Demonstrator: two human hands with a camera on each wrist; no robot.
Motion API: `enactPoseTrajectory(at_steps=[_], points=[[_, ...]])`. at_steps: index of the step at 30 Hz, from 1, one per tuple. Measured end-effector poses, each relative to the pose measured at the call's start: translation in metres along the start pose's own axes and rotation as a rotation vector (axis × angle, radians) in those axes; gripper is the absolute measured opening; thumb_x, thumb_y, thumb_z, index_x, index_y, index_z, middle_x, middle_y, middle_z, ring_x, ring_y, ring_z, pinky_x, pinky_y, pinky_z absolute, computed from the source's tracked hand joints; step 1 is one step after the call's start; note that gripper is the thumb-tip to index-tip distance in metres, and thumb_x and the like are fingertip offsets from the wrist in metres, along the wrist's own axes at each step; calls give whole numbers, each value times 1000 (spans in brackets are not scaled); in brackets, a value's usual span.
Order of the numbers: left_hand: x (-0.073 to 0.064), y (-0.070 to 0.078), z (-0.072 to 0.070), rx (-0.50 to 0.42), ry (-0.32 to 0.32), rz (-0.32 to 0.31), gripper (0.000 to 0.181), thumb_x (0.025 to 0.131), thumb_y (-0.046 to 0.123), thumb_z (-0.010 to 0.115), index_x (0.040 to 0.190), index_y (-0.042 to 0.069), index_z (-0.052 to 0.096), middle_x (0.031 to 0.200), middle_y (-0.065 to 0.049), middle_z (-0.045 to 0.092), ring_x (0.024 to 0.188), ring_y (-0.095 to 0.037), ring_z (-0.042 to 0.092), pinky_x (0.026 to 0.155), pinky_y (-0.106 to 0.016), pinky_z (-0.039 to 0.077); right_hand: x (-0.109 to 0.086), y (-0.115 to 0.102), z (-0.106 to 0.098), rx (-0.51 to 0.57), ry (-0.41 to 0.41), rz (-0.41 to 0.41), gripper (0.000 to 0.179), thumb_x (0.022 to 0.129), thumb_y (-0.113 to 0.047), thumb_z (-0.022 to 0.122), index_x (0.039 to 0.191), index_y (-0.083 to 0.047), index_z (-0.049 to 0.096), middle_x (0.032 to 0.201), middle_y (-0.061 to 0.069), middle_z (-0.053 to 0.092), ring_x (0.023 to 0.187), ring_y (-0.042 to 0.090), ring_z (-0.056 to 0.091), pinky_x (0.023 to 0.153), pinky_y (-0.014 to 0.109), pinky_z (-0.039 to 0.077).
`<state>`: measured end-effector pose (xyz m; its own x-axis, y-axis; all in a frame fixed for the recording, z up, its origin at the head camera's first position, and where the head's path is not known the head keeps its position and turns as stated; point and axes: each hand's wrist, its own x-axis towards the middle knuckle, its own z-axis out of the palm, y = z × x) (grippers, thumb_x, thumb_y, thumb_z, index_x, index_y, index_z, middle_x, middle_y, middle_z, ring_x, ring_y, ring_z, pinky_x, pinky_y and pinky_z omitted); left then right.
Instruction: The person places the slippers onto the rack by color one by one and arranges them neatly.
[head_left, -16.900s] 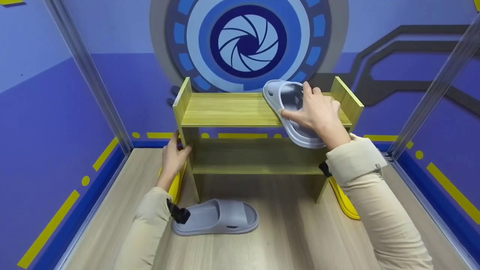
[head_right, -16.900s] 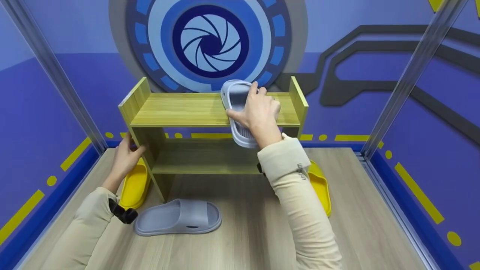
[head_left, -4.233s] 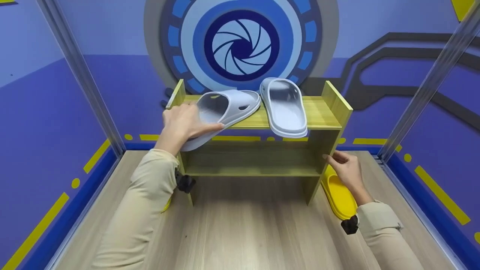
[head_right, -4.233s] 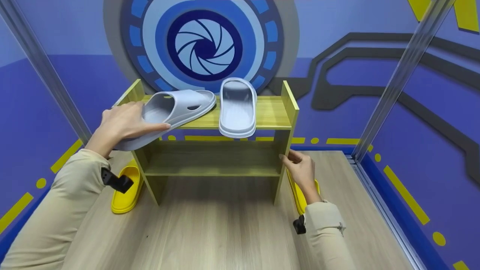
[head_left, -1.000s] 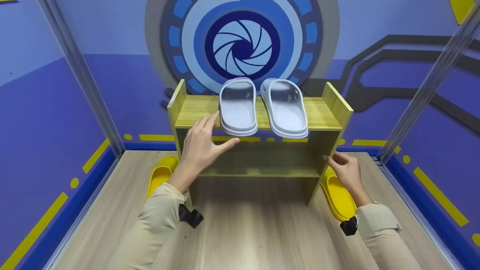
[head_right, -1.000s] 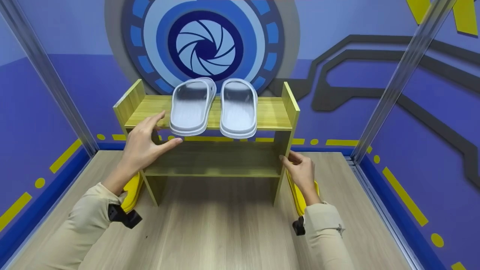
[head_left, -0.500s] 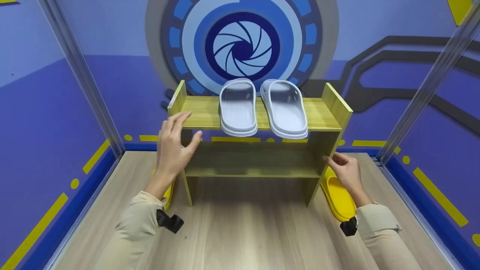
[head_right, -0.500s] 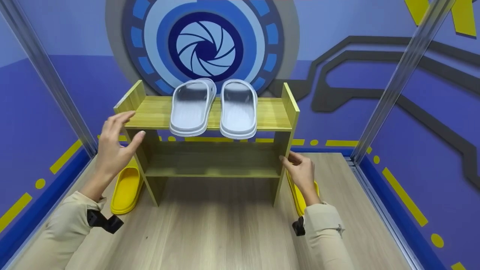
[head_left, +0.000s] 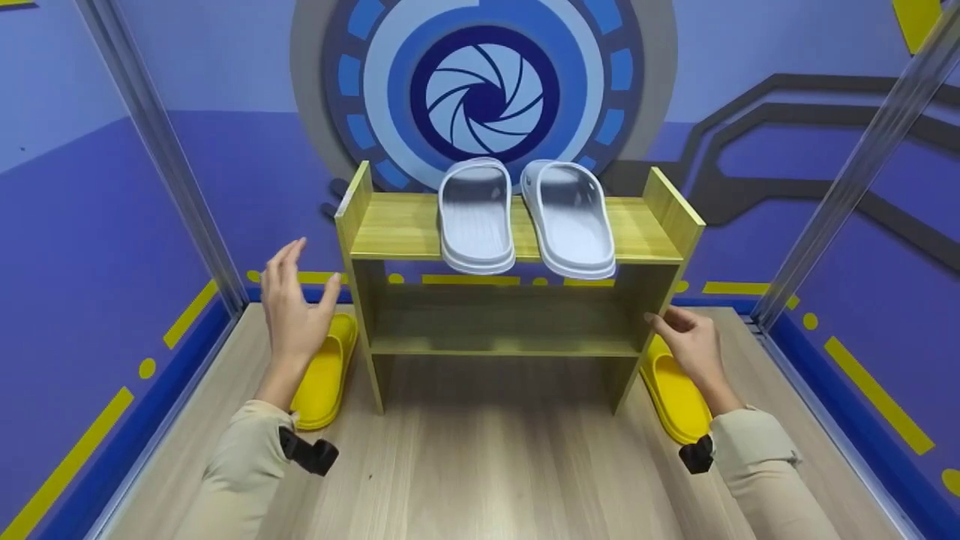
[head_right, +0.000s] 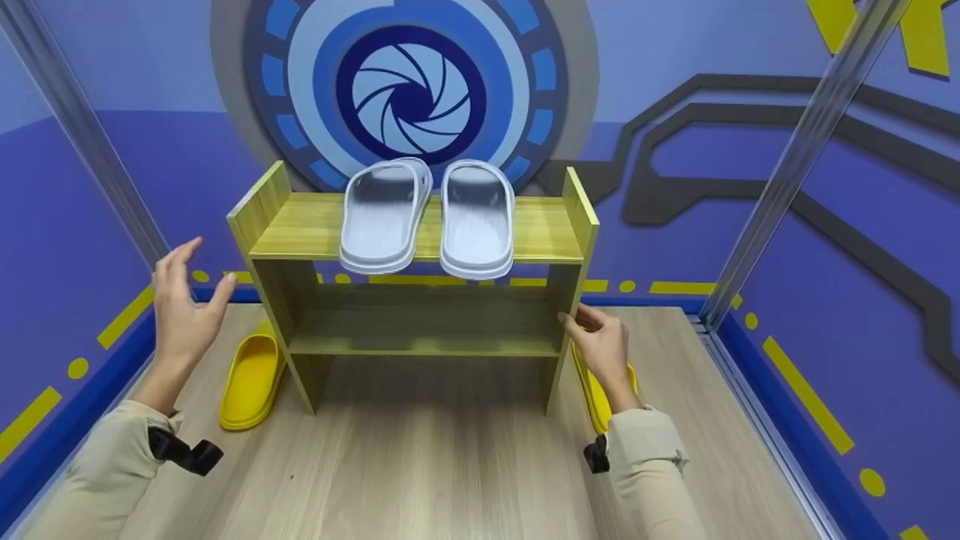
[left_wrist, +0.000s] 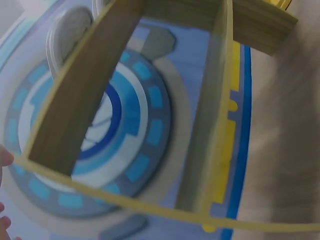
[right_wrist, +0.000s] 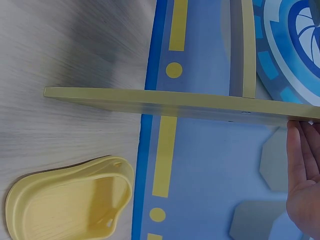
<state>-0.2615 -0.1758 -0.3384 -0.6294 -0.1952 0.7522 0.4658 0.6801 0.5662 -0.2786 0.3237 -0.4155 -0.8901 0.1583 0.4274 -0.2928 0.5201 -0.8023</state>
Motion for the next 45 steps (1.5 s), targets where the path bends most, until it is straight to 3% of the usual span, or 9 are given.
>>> enactPoseTrajectory(at_steps=[7, 15, 21, 33, 45], points=[[-13, -32, -3, 63, -45, -243, 66, 81, 28, 62, 135, 7, 30, 136, -13, 25, 123, -27, 21, 97, -47, 15, -1, -7, -1, 63, -12, -10, 37, 82, -23, 63, 110, 1, 61, 98, 16, 62, 81, 7, 58, 72, 15, 44], [-26, -55, 0, 80, -68, -425, 75, 79, 35, 63, 138, 11, 23, 136, -15, 23, 123, -31, 21, 97, -50, 14, -10, -32, -2, 77, -13, -29, 33, 83, -13, 61, 109, 7, 59, 99, 21, 61, 81, 10, 58, 71, 13, 43], [-38, -71, 6, 67, -80, -484, 80, 79, 41, 61, 139, 9, 21, 136, -19, 22, 124, -34, 19, 98, -52, 10, -11, -33, -2, 60, -14, -19, 34, 84, -15, 60, 110, 7, 58, 100, 20, 61, 81, 8, 58, 72, 13, 43], [-68, -105, 14, 2, -63, -552, 79, 79, 32, 65, 139, 5, 19, 136, -19, 23, 124, -34, 20, 100, -48, 13, -10, -32, -2, 72, -8, -23, 34, 83, -14, 61, 109, 7, 58, 99, 21, 60, 79, 4, 57, 71, 13, 43], [-97, -130, 26, 52, -124, -685, 87, 79, 36, 64, 140, 4, 11, 138, -25, 14, 125, -40, 15, 97, -55, 13, -10, -32, -1, 48, -3, -24, 34, 83, -15, 61, 109, 7, 59, 98, 20, 61, 79, 8, 58, 70, 13, 43]])
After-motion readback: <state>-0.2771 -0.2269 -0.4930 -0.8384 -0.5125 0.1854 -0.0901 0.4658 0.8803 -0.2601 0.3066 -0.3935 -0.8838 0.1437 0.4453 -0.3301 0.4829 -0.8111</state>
